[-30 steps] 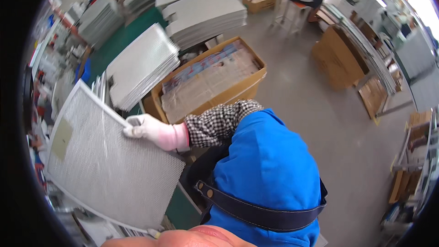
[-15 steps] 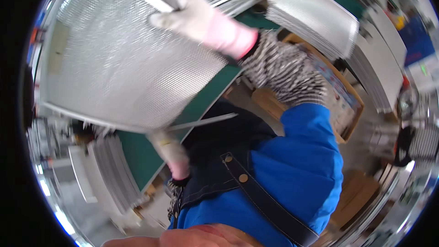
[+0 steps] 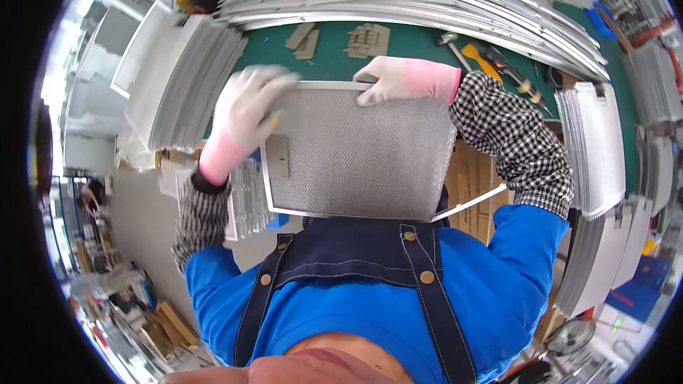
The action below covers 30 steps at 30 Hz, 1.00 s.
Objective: The person assembles air filters by inserting mesh panels into white frames and securing them with a handheld tool. They repeatedly pick up mesh panels, align them with frames, and use a tool to fasten the components together on a green workbench.
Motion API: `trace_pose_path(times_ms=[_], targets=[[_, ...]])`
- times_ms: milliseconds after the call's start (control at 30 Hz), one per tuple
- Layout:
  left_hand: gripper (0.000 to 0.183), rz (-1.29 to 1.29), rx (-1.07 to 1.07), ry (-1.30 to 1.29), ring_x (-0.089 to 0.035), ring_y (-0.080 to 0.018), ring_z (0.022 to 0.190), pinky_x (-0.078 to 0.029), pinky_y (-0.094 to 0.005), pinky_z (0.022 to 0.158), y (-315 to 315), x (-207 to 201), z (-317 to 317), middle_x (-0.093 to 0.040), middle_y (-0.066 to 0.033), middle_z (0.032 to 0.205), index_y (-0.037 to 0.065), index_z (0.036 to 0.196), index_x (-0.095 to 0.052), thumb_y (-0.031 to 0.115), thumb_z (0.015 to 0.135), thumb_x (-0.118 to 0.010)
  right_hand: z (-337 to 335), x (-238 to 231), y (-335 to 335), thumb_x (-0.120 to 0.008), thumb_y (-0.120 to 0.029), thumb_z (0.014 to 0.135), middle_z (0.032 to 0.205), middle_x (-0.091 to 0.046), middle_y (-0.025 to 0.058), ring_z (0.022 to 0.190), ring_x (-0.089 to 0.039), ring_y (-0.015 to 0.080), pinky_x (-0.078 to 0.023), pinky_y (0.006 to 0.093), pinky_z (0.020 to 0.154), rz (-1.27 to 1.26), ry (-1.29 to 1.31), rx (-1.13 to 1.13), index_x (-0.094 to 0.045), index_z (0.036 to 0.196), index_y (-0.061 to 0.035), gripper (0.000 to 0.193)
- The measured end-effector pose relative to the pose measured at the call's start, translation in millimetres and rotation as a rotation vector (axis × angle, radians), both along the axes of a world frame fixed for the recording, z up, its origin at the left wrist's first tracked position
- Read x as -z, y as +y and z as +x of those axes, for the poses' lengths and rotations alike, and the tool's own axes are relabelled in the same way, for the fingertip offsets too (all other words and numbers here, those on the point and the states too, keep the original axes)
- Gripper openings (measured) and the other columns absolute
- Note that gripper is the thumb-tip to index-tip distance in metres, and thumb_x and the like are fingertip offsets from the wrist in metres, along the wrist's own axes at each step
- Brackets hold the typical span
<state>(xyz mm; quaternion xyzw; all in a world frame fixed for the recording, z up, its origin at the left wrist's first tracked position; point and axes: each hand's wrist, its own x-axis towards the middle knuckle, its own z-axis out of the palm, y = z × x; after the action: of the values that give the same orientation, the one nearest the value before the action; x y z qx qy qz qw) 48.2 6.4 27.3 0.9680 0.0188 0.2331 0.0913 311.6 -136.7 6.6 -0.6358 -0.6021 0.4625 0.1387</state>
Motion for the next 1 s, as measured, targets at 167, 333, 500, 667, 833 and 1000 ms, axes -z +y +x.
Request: trace_pose_path(times_ms=[167,333,500,667,833,1000], targets=[[0.012,-0.094,-0.007,0.141,-0.067,-0.0273,0.075,-0.054,-0.0364,0.066,6,33,3,-0.067,-0.0071,0.085,0.008,0.092,-0.065,0.013,0.084,-0.072,5,-14,-9,-0.066,-0.022,0.089,0.092,-0.068,0.0137,0.086,-0.063,0.0197,-0.05,0.0327,0.08,-0.041,-0.065,-0.14,-0.064,0.113,0.0066,0.038],[0.012,-0.076,-0.014,0.111,-0.067,-0.0279,0.081,-0.054,-0.0369,0.07,12,34,-4,-0.065,-0.0084,0.086,0.007,0.093,-0.064,0.015,0.086,-0.07,-10,-15,-4,-0.067,-0.018,0.087,0.083,-0.064,0.0134,0.078,-0.06,0.0164,-0.049,0.0324,0.075,0.05,-0.131,-0.087,-0.065,0.106,0.0033,0.029],[0.015,-0.413,0.006,0.185,-0.067,-0.0291,0.085,-0.053,-0.0376,0.075,-18,29,2,-0.065,-0.0123,0.087,0.003,0.097,-0.065,0.011,0.085,-0.071,-43,-9,-1,-0.061,-0.023,0.093,0.096,-0.069,0.0193,0.088,-0.068,0.0312,-0.053,0.0389,0.082,0.182,-0.204,-0.144,-0.065,0.114,0.0013,0.032],[0.024,-0.681,0.018,0.396,-0.066,-0.0225,0.081,-0.052,-0.0342,0.074,-12,18,0,-0.068,-0.013,0.088,-0.001,0.105,-0.068,0.015,0.087,-0.071,-47,1,-7,-0.054,-0.026,0.1,0.096,-0.069,0.0176,0.088,-0.068,0.0321,-0.053,0.0417,0.083,0.317,-0.126,-0.172,-0.063,0.116,-0.0011,0.031],[0.031,-0.792,0.064,0.651,-0.067,-0.0235,0.076,-0.052,-0.0338,0.073,-9,0,16,-0.071,-0.0142,0.085,-0.002,0.108,-0.07,0.021,0.087,-0.072,-47,-4,-9,-0.048,-0.03,0.103,0.094,-0.066,0.019,0.09,-0.067,0.0321,-0.052,0.0434,0.082,0.127,-0.213,-0.25,-0.059,0.111,-0.0004,0.033],[0.026,-0.641,0.131,0.458,-0.068,-0.03,0.078,-0.052,-0.0354,0.073,-25,16,31,-0.069,-0.0175,0.087,-0.002,0.105,-0.069,0.018,0.089,-0.07,-21,-4,-29,-0.049,-0.035,0.103,0.098,-0.066,0.0216,0.095,-0.067,0.0348,-0.052,0.0441,0.084,0.057,-0.198,-0.245,-0.058,0.113,-0.001,0.037]])
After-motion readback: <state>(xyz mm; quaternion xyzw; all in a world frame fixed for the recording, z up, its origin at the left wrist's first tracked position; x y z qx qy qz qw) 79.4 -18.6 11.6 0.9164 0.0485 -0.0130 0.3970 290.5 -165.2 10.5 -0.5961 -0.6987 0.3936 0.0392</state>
